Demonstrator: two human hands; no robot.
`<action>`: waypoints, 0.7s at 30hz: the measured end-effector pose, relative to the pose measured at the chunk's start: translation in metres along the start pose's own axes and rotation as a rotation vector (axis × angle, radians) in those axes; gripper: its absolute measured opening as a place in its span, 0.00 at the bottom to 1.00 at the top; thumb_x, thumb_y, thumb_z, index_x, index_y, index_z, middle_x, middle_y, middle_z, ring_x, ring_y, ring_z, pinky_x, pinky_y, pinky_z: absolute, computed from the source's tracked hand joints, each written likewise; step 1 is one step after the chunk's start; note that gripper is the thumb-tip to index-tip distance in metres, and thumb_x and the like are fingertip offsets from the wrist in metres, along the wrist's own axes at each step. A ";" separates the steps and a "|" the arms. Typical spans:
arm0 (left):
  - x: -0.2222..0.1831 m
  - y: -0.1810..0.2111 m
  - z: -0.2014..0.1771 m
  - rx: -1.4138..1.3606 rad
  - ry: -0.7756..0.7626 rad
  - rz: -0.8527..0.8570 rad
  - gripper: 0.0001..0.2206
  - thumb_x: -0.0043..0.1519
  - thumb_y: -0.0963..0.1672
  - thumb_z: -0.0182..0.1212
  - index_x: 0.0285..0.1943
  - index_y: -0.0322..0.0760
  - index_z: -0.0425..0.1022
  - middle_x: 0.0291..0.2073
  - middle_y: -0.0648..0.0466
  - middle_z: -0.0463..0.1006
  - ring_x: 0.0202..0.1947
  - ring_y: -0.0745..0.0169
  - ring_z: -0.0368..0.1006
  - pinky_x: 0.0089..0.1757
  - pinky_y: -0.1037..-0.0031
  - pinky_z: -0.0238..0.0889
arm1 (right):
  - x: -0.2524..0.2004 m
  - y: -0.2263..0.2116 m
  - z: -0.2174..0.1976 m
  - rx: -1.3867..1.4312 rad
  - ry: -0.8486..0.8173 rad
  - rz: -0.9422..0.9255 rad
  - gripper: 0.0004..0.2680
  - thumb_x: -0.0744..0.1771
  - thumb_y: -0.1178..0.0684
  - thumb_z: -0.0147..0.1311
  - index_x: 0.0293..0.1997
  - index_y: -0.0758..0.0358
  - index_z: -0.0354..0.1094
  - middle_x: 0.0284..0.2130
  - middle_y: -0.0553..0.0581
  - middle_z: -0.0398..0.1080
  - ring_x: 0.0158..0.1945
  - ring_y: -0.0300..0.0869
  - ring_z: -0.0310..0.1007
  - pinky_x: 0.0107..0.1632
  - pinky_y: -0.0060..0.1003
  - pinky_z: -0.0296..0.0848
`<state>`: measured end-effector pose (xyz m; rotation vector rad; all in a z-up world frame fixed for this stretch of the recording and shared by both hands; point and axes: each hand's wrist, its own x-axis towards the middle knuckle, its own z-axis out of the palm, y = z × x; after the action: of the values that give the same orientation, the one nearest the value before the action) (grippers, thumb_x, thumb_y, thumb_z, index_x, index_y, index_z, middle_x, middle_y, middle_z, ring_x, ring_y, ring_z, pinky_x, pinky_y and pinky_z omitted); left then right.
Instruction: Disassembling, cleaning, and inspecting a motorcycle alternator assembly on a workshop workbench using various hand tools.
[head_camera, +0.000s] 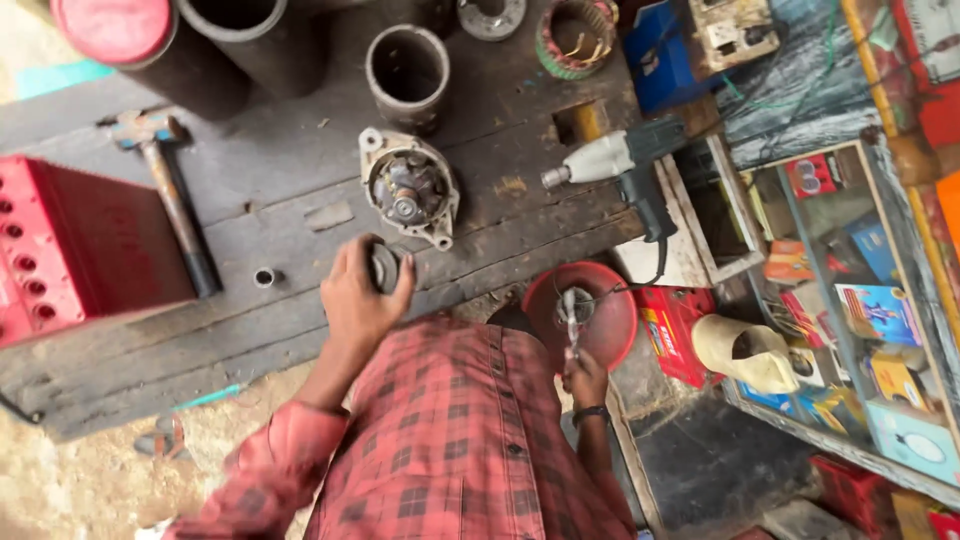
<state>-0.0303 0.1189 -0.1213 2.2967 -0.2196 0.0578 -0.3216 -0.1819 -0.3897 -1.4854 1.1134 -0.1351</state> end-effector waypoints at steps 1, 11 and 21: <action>-0.005 -0.020 0.003 0.098 0.108 0.082 0.18 0.59 0.49 0.70 0.51 0.35 0.74 0.40 0.43 0.78 0.35 0.42 0.77 0.36 0.58 0.70 | -0.005 -0.003 0.000 0.030 -0.033 0.170 0.08 0.66 0.50 0.61 0.44 0.63 0.78 0.17 0.47 0.64 0.17 0.33 0.58 0.21 0.31 0.57; -0.027 -0.153 0.011 0.383 -0.184 0.278 0.27 0.49 0.50 0.73 0.55 0.35 0.72 0.49 0.44 0.74 0.42 0.35 0.75 0.43 0.54 0.71 | 0.018 -0.030 -0.005 -0.185 -0.110 -0.013 0.09 0.67 0.51 0.60 0.49 0.61 0.78 0.19 0.46 0.64 0.20 0.31 0.59 0.22 0.29 0.57; -0.013 -0.160 0.010 -0.214 -0.175 -0.606 0.26 0.51 0.50 0.75 0.52 0.29 0.75 0.37 0.44 0.78 0.36 0.46 0.75 0.36 0.60 0.70 | -0.007 -0.118 0.034 -0.334 -0.171 -0.179 0.08 0.67 0.53 0.58 0.45 0.64 0.78 0.20 0.48 0.69 0.23 0.31 0.65 0.27 0.29 0.65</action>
<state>-0.0155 0.2186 -0.2465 2.0641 0.3697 -0.4546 -0.2393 -0.1733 -0.2989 -1.8575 0.8934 0.0572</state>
